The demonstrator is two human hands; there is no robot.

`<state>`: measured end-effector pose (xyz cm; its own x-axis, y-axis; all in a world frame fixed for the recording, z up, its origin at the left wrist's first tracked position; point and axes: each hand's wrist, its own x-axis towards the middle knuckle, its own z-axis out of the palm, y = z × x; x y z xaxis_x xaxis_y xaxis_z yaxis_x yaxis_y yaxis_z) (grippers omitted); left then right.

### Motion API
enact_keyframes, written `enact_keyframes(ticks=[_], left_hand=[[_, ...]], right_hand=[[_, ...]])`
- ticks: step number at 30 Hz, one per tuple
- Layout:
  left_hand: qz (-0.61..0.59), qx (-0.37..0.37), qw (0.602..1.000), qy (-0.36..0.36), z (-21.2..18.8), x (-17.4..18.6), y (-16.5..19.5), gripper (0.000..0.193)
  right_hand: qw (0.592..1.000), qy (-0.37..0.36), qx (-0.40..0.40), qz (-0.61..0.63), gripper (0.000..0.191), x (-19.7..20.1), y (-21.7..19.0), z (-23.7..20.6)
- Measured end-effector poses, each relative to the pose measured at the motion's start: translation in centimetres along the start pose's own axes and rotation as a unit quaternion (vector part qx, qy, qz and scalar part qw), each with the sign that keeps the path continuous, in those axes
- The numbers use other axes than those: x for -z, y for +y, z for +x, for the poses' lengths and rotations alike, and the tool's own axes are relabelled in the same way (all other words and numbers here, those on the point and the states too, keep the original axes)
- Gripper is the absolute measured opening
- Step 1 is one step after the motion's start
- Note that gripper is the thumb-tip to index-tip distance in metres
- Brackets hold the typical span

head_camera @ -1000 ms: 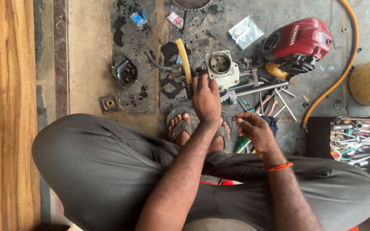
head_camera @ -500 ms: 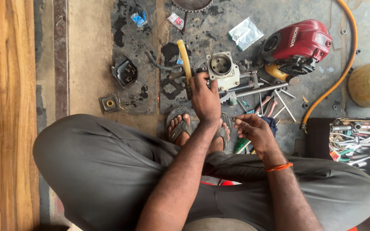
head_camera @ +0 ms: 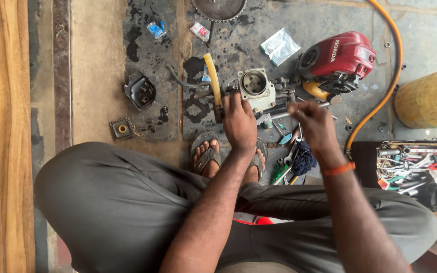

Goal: The person unpacks a gasket and places it onto a disassembled engine block. They then use a wrench to tighten bolts on the engine assembly.

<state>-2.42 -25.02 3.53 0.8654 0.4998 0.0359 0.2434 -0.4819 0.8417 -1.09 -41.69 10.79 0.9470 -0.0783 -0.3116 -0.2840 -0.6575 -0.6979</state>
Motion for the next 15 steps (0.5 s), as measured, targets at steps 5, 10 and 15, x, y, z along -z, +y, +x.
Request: enact_keyframes(ticks=[5,10,15], left_hand=[[-0.017,-0.008,1.000,0.016,0.6,0.1,-1.1,0.027],[-0.013,-0.023,0.999,0.020,1.2,0.0,-1.6,0.022],[-0.073,-0.031,0.997,0.026,1.8,0.9,-2.1,0.037]], right_hand=[[0.976,0.045,0.186,-0.105,0.023,-0.6,-4.0,4.4],[0.949,0.035,0.257,-0.179,0.018,-2.1,-4.9,6.4],[0.931,0.032,0.274,-0.237,0.018,-3.2,-5.2,6.4]])
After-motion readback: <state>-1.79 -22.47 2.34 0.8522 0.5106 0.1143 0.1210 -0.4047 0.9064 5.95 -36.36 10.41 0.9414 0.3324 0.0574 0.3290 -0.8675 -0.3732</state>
